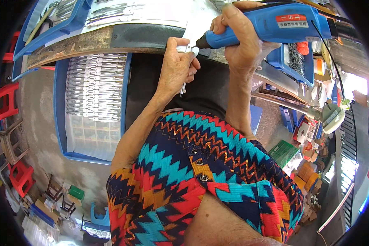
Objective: Assembling small electronic components into plastic housings using an electric screwdriver.
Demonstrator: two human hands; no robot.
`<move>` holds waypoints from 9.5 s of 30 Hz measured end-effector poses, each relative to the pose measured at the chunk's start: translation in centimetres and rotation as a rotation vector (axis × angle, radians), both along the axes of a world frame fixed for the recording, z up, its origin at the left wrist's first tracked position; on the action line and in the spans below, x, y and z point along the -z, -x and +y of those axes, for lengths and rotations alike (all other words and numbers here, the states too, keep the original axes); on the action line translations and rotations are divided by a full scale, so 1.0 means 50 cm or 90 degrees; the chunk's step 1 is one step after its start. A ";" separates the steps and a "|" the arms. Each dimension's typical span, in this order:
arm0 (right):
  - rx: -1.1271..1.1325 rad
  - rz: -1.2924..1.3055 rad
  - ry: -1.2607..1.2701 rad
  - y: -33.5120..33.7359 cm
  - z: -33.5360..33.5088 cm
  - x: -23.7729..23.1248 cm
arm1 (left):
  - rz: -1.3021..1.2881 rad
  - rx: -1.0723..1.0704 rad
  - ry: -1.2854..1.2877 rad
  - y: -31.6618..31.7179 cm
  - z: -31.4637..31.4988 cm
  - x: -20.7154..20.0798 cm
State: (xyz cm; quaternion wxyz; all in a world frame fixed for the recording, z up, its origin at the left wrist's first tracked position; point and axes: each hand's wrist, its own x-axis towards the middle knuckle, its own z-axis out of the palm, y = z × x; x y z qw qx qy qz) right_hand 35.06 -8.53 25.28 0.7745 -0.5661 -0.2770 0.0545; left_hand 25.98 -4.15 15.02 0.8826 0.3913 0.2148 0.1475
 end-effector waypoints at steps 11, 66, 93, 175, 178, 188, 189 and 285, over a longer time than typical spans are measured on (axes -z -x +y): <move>0.233 -0.419 0.271 -0.009 0.012 0.053 | 0.017 -0.023 -0.010 -0.005 -0.005 -0.008; -0.017 -0.022 0.197 0.010 0.025 -0.006 | 0.023 -0.051 -0.018 -0.010 -0.011 0.000; -0.011 0.027 -0.032 -0.003 -0.012 0.018 | 0.035 -0.077 -0.157 0.045 0.110 -0.075; 0.023 -0.013 -0.049 -0.031 -0.016 0.035 | 0.009 -0.030 -0.164 0.038 0.042 -0.063; 0.021 0.010 -0.066 -0.036 -0.017 0.029 | 0.021 0.007 -0.119 0.033 0.014 -0.041; -0.055 -0.046 -0.139 -0.021 -0.018 0.002 | 0.057 -0.049 -0.140 0.005 -0.003 -0.018; -0.054 -0.046 -0.137 -0.021 -0.017 0.004 | 0.078 -0.049 -0.163 0.004 -0.003 -0.018; -0.020 -0.024 0.028 0.003 0.014 -0.004 | 0.094 -0.092 -0.109 -0.005 -0.012 -0.001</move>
